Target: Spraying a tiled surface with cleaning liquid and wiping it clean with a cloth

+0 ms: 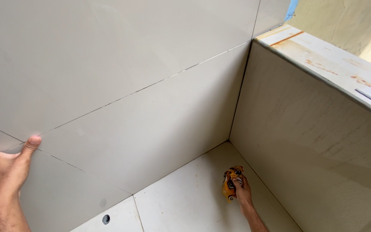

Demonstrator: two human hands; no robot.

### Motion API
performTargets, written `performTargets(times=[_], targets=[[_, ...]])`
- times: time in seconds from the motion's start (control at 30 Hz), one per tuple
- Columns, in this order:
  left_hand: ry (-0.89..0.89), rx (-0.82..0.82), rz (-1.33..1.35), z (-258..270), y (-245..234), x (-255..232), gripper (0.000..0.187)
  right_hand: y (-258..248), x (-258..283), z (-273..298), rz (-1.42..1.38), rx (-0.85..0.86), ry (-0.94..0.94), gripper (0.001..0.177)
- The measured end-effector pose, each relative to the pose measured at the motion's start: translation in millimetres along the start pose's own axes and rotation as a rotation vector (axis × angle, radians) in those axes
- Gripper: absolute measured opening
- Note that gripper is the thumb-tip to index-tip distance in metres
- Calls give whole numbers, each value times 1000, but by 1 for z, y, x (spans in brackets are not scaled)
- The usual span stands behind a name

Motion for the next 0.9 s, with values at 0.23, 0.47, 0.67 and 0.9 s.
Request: performTargets(times=[0.23, 0.47, 0.67, 0.9], targets=[[88, 116, 13, -82, 40, 77, 99, -45, -25, -23, -165, -106, 71, 37], [44, 192, 17, -107, 53, 103, 95, -67, -45, -36, -9, -45, 82, 43], [75, 204, 65, -115, 58, 105, 89, -81, -59, -12, 181, -43, 61, 65], [284, -391, 156, 34, 69, 35, 59, -101, 20, 51, 136, -211, -481, 59]])
Point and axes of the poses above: each hand's wrist, its own z-axis away from the middle knuckle, its own y-axis out of the palm, x = y × z, the point moved 9 cm from there along -z, towards the middle knuckle, and after that the axes turned 6 degrees about -y, right-handed, at the moved point
